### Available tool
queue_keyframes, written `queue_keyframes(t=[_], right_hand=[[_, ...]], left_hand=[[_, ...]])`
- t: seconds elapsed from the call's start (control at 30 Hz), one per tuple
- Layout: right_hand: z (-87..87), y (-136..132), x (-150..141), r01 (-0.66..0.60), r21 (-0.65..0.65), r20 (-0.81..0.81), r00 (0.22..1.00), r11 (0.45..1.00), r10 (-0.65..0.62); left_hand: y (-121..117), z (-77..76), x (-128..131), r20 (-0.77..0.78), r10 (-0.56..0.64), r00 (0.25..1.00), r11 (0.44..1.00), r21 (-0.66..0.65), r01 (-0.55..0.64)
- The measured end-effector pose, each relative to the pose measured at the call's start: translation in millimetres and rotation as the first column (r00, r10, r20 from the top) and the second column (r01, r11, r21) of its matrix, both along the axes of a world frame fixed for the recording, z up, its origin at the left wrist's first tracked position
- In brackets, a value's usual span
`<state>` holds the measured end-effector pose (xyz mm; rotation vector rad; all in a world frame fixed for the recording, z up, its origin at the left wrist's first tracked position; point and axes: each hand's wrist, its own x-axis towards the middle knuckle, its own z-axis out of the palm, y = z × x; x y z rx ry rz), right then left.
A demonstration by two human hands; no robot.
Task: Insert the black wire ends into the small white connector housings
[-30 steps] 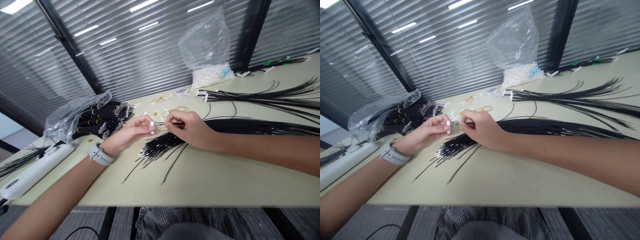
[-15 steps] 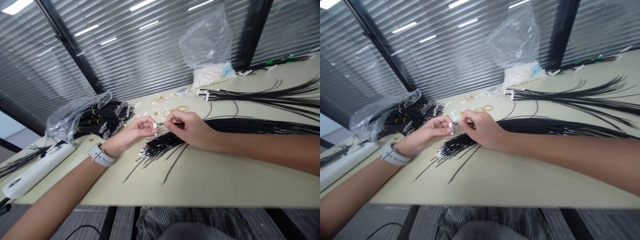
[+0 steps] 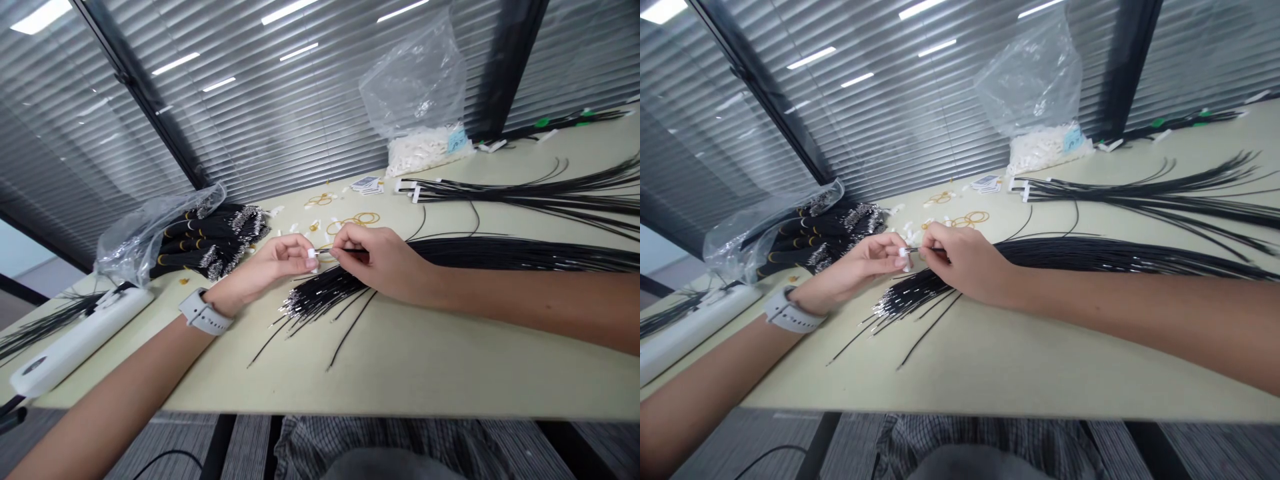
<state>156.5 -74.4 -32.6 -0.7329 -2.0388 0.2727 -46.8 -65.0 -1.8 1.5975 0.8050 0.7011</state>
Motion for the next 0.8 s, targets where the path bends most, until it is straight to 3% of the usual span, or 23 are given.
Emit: queue_keyframes(t=[0.47,0.8], right_hand=[[2.0,-1.4,1.0,-0.058,-0.128,-0.027,0.998,0.990,0.055],[1.3,1.2,-0.7,-0.039,-0.073,-0.031,0.999,0.997,0.037]], left_hand=[[0.1,0.9,-0.5,-0.003,0.006,1.000,1.000,0.004,-0.006],[0.4,1.6,0.1,-0.013,0.008,1.000,1.000,0.028,-0.008]])
